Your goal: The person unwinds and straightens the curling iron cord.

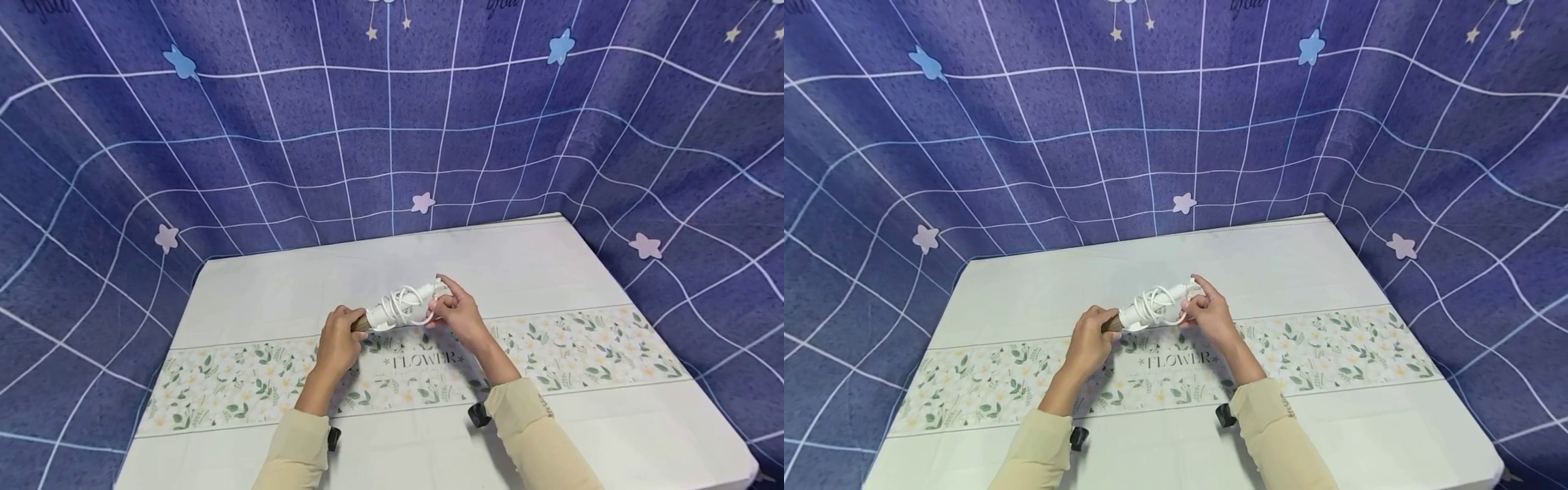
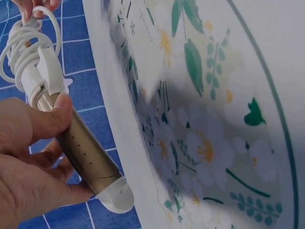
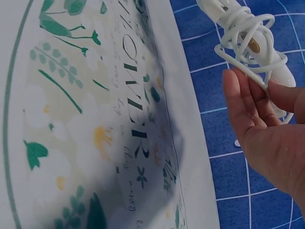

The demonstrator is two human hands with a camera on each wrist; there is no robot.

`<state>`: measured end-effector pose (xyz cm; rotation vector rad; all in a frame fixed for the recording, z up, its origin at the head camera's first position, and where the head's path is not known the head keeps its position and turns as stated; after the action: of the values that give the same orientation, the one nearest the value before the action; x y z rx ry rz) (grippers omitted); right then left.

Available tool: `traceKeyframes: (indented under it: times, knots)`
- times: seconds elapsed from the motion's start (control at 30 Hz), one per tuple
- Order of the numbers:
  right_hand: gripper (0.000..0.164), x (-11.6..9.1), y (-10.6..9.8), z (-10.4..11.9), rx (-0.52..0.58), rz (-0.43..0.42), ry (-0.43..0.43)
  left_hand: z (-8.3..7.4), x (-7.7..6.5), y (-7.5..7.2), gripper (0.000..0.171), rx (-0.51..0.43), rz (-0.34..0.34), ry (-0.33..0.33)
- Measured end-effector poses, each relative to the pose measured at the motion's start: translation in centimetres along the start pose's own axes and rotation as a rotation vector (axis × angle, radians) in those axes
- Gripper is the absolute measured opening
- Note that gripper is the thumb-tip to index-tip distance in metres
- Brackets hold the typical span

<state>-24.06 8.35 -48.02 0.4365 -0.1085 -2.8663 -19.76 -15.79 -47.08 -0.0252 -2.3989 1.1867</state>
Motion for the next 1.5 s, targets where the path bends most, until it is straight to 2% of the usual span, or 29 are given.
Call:
traceKeyframes:
  times: [0.17,0.37,0.67,0.9,1.1,1.27,1.5]
  knots:
    - [0.072,0.2,0.3,-0.6,0.015,-0.017,0.018,0.0,0.0,-0.1,0.045,-0.027,0.000,-0.042]
    - [0.068,0.0,0.4,-1.2,0.060,-0.079,0.049,0.1,0.2,-0.3,0.046,-0.047,-0.019,-0.055]
    - [0.066,0.3,-0.1,-1.6,0.296,-0.107,0.035,0.3,-0.1,-0.3,0.048,-0.081,-0.016,-0.087]
    - [0.069,0.4,-0.8,-1.6,0.447,-0.151,0.023,0.5,-0.4,-0.3,0.047,-0.062,0.007,-0.065]
    - [0.070,0.5,-1.6,-1.4,0.489,-0.209,-0.001,0.6,-0.8,-0.6,0.047,-0.041,0.050,-0.039]
    - [0.070,0.4,-2.5,-0.7,0.553,-0.258,-0.055,0.9,-1.0,-0.7,0.047,0.017,0.086,-0.040]
    - [0.073,0.3,-3.7,0.0,0.608,-0.314,-0.099,1.4,-1.2,-0.7,0.046,0.056,0.091,-0.059]
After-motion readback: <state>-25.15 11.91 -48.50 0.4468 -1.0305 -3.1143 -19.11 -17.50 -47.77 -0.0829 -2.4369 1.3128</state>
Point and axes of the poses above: each hand's wrist, its own x-axis towards the middle knuckle, its own y-axis out of the palm, z = x × y, the point moved 3 cm from there along x, towards the middle knuckle, and after that the axes turned 15 degrees about y, right-handed, at the moved point
